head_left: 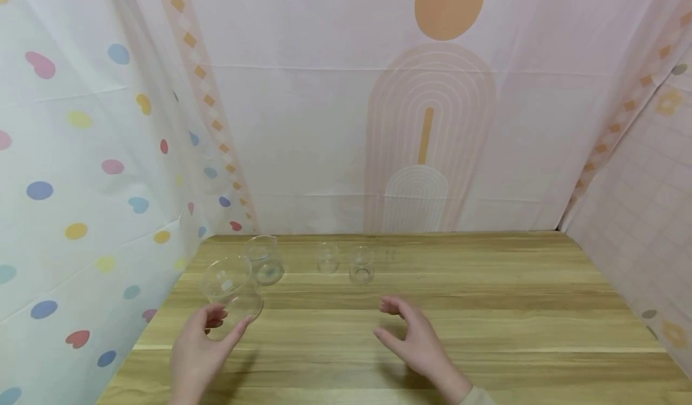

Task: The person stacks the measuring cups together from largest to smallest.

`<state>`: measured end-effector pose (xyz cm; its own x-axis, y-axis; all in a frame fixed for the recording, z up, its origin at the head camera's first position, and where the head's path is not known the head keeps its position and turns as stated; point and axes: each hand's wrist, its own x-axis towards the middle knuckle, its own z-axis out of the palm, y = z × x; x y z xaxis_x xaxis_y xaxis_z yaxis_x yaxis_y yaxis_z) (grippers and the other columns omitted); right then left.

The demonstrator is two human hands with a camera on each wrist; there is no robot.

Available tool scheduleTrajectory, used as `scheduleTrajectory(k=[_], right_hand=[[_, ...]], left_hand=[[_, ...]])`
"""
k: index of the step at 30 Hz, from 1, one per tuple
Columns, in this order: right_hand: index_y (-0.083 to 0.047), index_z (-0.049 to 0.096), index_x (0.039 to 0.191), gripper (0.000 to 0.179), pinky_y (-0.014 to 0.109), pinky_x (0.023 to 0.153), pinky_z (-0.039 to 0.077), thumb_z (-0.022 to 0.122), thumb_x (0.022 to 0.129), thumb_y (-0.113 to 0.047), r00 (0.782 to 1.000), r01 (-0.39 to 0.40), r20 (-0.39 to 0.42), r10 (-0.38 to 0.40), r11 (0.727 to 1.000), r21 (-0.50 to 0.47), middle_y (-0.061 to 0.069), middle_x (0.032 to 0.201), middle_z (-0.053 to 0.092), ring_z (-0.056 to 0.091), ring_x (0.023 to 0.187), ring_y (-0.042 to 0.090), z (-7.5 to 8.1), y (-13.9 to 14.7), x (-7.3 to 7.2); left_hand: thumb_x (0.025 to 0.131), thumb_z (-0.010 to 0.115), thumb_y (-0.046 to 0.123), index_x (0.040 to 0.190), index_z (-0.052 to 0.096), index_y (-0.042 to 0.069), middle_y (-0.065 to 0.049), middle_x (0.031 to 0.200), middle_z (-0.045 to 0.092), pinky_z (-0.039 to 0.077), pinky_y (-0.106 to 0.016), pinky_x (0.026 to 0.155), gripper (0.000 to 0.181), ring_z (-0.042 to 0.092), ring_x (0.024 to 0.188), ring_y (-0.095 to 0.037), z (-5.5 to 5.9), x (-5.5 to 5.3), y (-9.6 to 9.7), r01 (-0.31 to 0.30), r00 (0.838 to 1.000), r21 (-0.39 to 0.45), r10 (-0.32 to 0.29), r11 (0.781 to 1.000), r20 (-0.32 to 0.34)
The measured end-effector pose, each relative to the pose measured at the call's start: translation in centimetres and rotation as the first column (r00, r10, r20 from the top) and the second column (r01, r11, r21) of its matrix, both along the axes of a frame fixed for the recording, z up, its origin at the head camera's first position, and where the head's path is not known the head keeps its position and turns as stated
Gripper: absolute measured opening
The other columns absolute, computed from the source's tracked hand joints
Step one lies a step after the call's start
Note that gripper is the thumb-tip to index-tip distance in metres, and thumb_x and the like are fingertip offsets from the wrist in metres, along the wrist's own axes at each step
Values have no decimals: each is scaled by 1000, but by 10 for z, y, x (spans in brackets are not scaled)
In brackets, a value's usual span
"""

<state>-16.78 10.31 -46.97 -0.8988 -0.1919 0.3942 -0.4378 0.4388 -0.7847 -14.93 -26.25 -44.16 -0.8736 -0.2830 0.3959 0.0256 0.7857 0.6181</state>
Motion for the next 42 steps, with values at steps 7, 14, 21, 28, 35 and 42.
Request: scheduleTrajectory(k=[7,14,21,28,35,42], right_hand=[[-4,59,128,52,44,101,45,81,82,-14,1000,-19,1,19,1000,-14,3,116,67,61,111,20,0,-7,-1],[-2,59,128,51,48,101,44,80,84,-17,1000,-23,4,23,1000,-6,7,117,67,60,112,22,3,-11,-3],[-3,58,130,53,49,100,44,79,85,-20,1000,-20,-15,21,999,26,8,119,66,59,114,23,2,-14,-6],[0,55,133,56,54,100,43,77,87,-24,999,-52,-6,53,997,48,7,125,63,57,118,27,3,-19,-9],[0,53,135,58,53,102,42,76,88,-25,998,-66,24,65,996,52,6,127,62,54,121,27,5,-22,-12],[-2,54,134,58,52,104,40,77,86,-26,998,-59,18,58,996,62,9,129,62,54,122,28,6,-27,-16]], left_hand=[[79,83,43,114,63,-2,-16,106,68,46,-43,81,61,62,97,-30,-1,-4,-12,-37,999,6,37,999,38],[78,81,48,117,59,-8,-25,112,63,45,-53,87,72,58,103,-38,-1,-11,-22,-48,997,5,47,999,58],[74,84,47,135,44,-13,-30,127,52,39,-57,97,95,48,117,-44,-3,-21,-28,-37,996,51,32,998,88],[70,89,42,143,34,-11,-34,136,44,34,-61,103,106,42,125,-48,-6,-34,-32,25,994,130,-38,991,99],[69,90,40,145,31,-10,-36,138,42,31,-65,104,109,41,126,-51,-6,-42,-34,83,991,151,-98,985,91],[68,92,35,147,28,-10,-37,139,40,28,-68,104,110,39,127,-53,-6,-48,-36,125,987,191,-142,974,80]])
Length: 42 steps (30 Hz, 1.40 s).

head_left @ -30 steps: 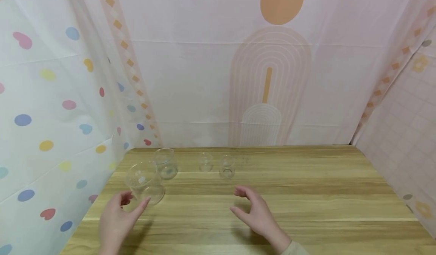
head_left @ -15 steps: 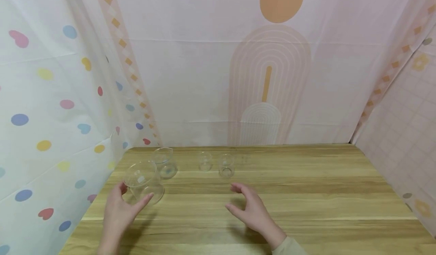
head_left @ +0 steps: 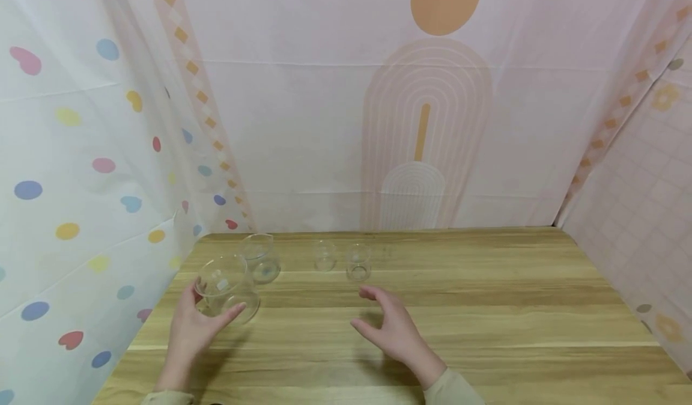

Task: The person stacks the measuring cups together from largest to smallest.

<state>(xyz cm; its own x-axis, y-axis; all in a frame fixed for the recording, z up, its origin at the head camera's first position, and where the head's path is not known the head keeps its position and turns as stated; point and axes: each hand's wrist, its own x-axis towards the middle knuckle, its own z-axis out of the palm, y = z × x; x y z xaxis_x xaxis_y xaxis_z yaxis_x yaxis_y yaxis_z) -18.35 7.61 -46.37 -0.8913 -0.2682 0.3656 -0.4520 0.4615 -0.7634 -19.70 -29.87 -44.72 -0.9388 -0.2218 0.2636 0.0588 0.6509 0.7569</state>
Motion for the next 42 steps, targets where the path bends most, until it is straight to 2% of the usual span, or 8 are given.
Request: scheduleTrajectory(k=[5,13,20,26,29,31,34,42], right_hand=[[-3,54,135,59,52,104,40,76,86,-29,1000,-6,10,6,1000,3,9,132,60,52,124,30,-1,-3,-1],[-1,55,133,57,55,102,40,75,87,-27,1000,-22,-7,22,1000,-4,11,130,61,53,123,32,-4,-6,0],[-2,55,133,57,55,101,41,75,88,-29,999,-23,-27,23,1000,10,11,129,61,54,121,32,-8,-9,-1],[-2,54,134,59,54,102,41,75,87,-32,999,-32,-9,32,999,11,10,131,60,53,122,31,-9,-12,-1],[-1,54,134,60,54,101,42,75,88,-32,999,-44,-13,44,999,10,11,131,60,53,122,31,-9,-14,-1],[-1,53,135,60,54,101,42,75,88,-30,999,-51,-13,51,999,10,12,132,59,52,122,32,-8,-16,0],[-1,52,136,61,54,101,42,75,88,-29,998,-56,-12,56,998,14,12,133,58,52,124,32,-8,-18,0],[-3,50,139,64,54,103,41,77,86,-27,998,-58,17,58,998,17,12,136,56,50,127,32,-9,-22,0]], left_hand=[[70,91,35,150,19,-12,-38,144,33,28,-67,105,117,35,129,-55,0,-3,-1,14,1000,22,-15,1000,24],[73,89,33,153,9,-9,-37,146,33,31,-66,104,120,35,129,-56,-4,-7,-2,20,999,59,-23,998,45],[77,87,26,151,15,-9,-33,143,39,35,-59,101,110,41,125,-46,-7,-10,-1,34,999,80,-34,996,1],[78,86,24,150,19,-9,-31,143,40,37,-59,102,104,41,127,-44,-7,-11,0,37,999,106,-35,994,-21],[77,87,23,150,22,-7,-28,141,43,42,-42,101,102,44,125,-41,-8,-11,0,19,1000,108,-17,994,-26],[77,87,24,149,25,-6,-27,140,45,42,-26,95,100,46,123,-38,-9,-10,0,16,1000,106,-13,994,-28],[78,87,24,149,26,-5,-26,139,46,39,-10,84,98,47,122,-38,-8,-8,2,38,999,117,-36,992,-18],[77,87,24,148,29,-4,-25,137,48,39,-10,83,96,51,120,-39,1,2,16,94,996,109,-94,990,-8]])
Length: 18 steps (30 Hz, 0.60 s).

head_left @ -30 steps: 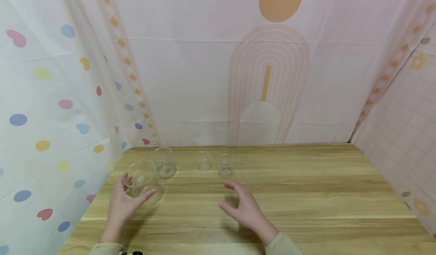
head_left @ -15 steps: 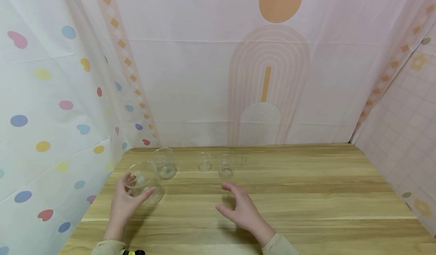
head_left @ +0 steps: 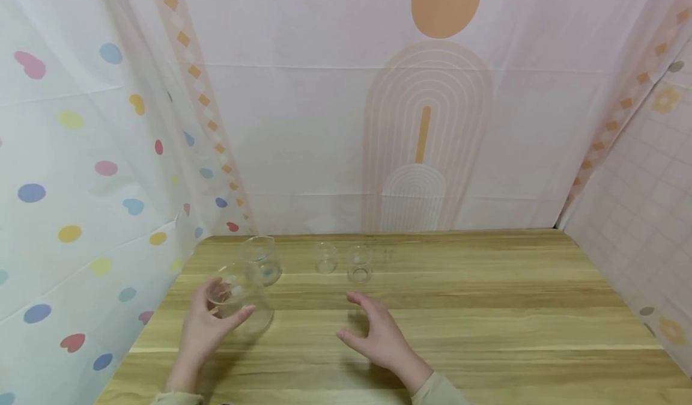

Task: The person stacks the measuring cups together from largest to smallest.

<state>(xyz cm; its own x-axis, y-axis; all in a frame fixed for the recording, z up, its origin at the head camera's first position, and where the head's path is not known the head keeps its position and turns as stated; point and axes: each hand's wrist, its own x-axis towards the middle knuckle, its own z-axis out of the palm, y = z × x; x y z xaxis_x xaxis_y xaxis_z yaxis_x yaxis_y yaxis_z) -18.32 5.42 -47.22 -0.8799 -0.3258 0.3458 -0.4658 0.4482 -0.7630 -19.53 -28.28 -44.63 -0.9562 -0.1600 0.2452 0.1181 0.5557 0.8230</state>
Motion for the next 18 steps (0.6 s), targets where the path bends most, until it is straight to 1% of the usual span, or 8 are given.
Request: scheduleTrajectory(k=[3,5,8,10,12,16,18], right_hand=[[-3,50,140,65,55,103,40,78,85,-26,1000,-3,5,3,1000,-6,12,137,56,49,128,32,0,0,1],[-3,49,140,66,55,103,40,78,85,-26,1000,-8,10,8,1000,-13,12,137,56,48,128,32,1,0,1],[-3,49,141,67,56,103,40,78,86,-26,1000,-14,16,15,1000,-26,11,138,55,48,128,32,1,0,2],[-3,48,141,67,57,102,40,78,86,-27,1000,-17,17,18,999,-30,11,139,55,48,128,32,2,1,3],[-3,48,141,68,57,102,40,78,86,-28,1000,-18,11,19,999,-32,10,139,54,48,128,32,2,1,3],[-4,47,142,70,59,102,39,78,86,-30,1000,-16,-3,16,999,-38,10,142,52,48,129,33,3,1,4],[-5,46,143,71,59,103,38,78,86,-31,1000,-18,-2,18,999,-50,9,143,51,47,130,33,4,1,6]], left_hand=[[78,86,26,149,30,-2,-25,139,49,38,-8,82,95,51,121,-38,4,3,7,28,1000,-15,-28,999,10],[78,86,27,149,31,0,-23,139,50,40,-11,84,94,52,122,-36,7,6,11,44,999,-29,-44,999,10],[77,86,26,148,32,2,-23,136,52,47,-27,91,92,53,122,-35,11,10,19,64,998,-27,-63,998,9],[77,87,25,147,33,2,-23,134,54,47,-40,94,92,54,121,-36,14,13,24,78,997,-13,-78,997,7],[76,87,25,146,34,2,-23,132,56,47,-47,93,91,55,119,-37,16,17,29,92,996,-13,-92,996,3],[73,90,25,143,39,3,-19,131,58,49,-44,90,89,57,117,-35,21,22,40,113,994,-22,-113,993,-6],[71,91,25,142,42,5,-17,130,58,51,-45,89,88,57,117,-34,22,25,45,127,992,-18,-127,992,-12]])
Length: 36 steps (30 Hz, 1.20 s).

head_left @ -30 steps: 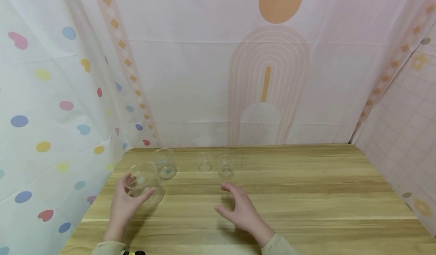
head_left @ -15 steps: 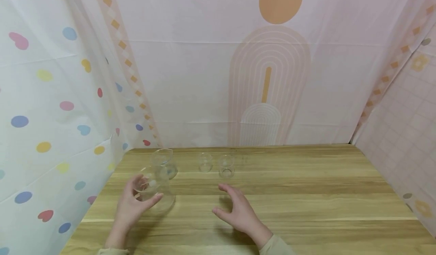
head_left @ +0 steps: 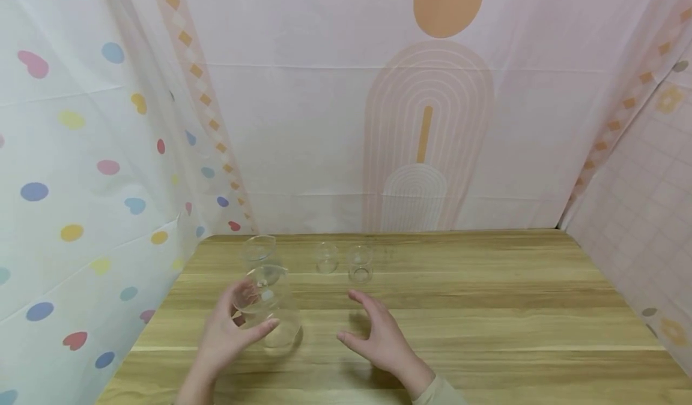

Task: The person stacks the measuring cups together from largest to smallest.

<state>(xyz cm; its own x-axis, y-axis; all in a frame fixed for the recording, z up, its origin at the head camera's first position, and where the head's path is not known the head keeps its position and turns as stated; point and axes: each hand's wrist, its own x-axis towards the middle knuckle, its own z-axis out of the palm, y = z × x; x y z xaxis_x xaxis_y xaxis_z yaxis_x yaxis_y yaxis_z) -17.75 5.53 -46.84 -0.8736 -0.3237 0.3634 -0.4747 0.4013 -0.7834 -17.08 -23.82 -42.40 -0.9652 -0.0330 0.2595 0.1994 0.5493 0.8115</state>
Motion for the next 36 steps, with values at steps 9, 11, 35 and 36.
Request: scheduleTrajectory(k=[9,11,35,36], right_hand=[[-10,43,148,77,61,105,36,80,83,-27,999,-39,0,39,998,-58,6,147,47,43,133,32,6,-3,6],[-9,42,148,78,61,104,36,81,83,-26,999,-43,-7,43,998,-55,6,148,46,44,133,32,6,-4,7],[-9,40,149,80,46,104,43,81,82,-24,994,-112,-21,110,987,-119,12,146,48,51,127,33,1,2,4],[-8,40,149,81,47,104,43,81,82,-24,993,-114,-20,112,986,-121,12,146,48,51,127,33,1,3,4]], left_hand=[[68,93,24,140,45,8,-13,128,60,51,-43,86,88,58,115,-30,-4,9,18,50,999,16,-50,999,-16],[68,92,23,140,45,7,-12,129,60,51,-43,86,88,58,115,-29,-5,11,22,65,998,21,-65,998,-11],[67,92,19,144,44,15,-5,133,58,54,-39,85,90,59,116,-29,-18,8,72,278,961,145,-276,950,-33],[68,92,19,144,44,16,-6,134,58,53,-40,87,91,58,117,-29,-18,8,74,290,957,154,-288,945,-36]])
